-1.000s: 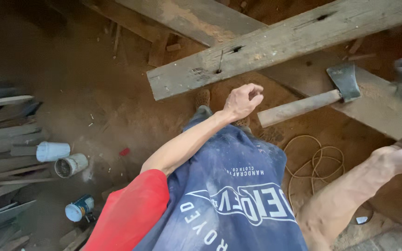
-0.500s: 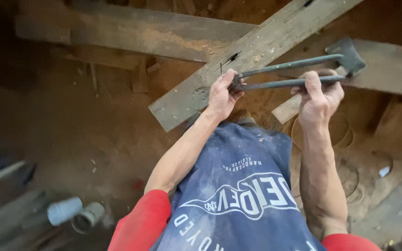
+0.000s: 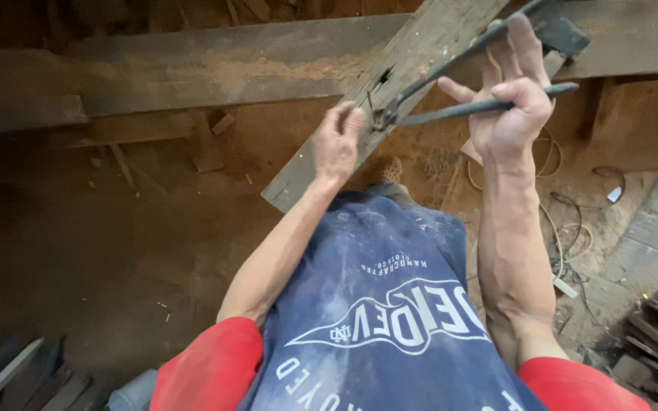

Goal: The person removes nails from a wooden plank using a hammer and pliers, then measures and cuts the plank with a circular saw. The person repeatedly strikes the plank with the axe and pulls out nails before measuring and cutting the wood.

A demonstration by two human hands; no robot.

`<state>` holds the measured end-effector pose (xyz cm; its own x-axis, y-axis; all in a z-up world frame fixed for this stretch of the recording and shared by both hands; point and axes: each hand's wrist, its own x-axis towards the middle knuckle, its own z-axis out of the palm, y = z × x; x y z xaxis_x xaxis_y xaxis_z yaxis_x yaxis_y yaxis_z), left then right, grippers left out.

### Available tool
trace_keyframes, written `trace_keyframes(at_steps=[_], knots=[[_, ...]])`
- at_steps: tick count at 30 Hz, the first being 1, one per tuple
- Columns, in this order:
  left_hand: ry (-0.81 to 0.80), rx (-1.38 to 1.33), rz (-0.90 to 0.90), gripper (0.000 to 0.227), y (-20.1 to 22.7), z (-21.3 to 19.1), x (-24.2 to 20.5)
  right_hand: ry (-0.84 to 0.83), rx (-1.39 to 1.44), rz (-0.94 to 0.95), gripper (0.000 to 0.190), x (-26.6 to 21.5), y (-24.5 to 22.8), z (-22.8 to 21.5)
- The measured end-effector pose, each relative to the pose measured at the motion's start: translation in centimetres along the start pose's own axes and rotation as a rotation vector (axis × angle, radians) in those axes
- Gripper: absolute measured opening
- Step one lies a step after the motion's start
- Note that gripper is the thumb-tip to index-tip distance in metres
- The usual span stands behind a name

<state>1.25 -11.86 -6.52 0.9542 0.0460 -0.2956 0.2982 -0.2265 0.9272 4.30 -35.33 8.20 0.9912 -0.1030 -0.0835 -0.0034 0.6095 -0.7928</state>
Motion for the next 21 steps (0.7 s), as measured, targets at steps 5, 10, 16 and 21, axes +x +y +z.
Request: trace_keyframes(at_steps=[5,10,16,21], knots=[[-0.104,0.790,0.029,0.086,-1.3,-5.4,0.9,-0.148,-0.128,-0.024,0.076,1.9,1.4,-0.2],[-0.285,0.786,-0.163,0.097,-0.2,-6.4,0.9,-0.156,-0.152,0.050,0.070,4.7,2.9,-2.1],[-0.261,0.757,-0.155,0.095,0.0,-6.3,0.8,-0.130,-0.213,0.120,0.010,9.1,4.5,-3.9],[-0.143,0.675,0.225,0.081,-1.2,-5.4,1.3,-0.188,-0.400,0.206,0.031,11.3,5.3,-4.5]])
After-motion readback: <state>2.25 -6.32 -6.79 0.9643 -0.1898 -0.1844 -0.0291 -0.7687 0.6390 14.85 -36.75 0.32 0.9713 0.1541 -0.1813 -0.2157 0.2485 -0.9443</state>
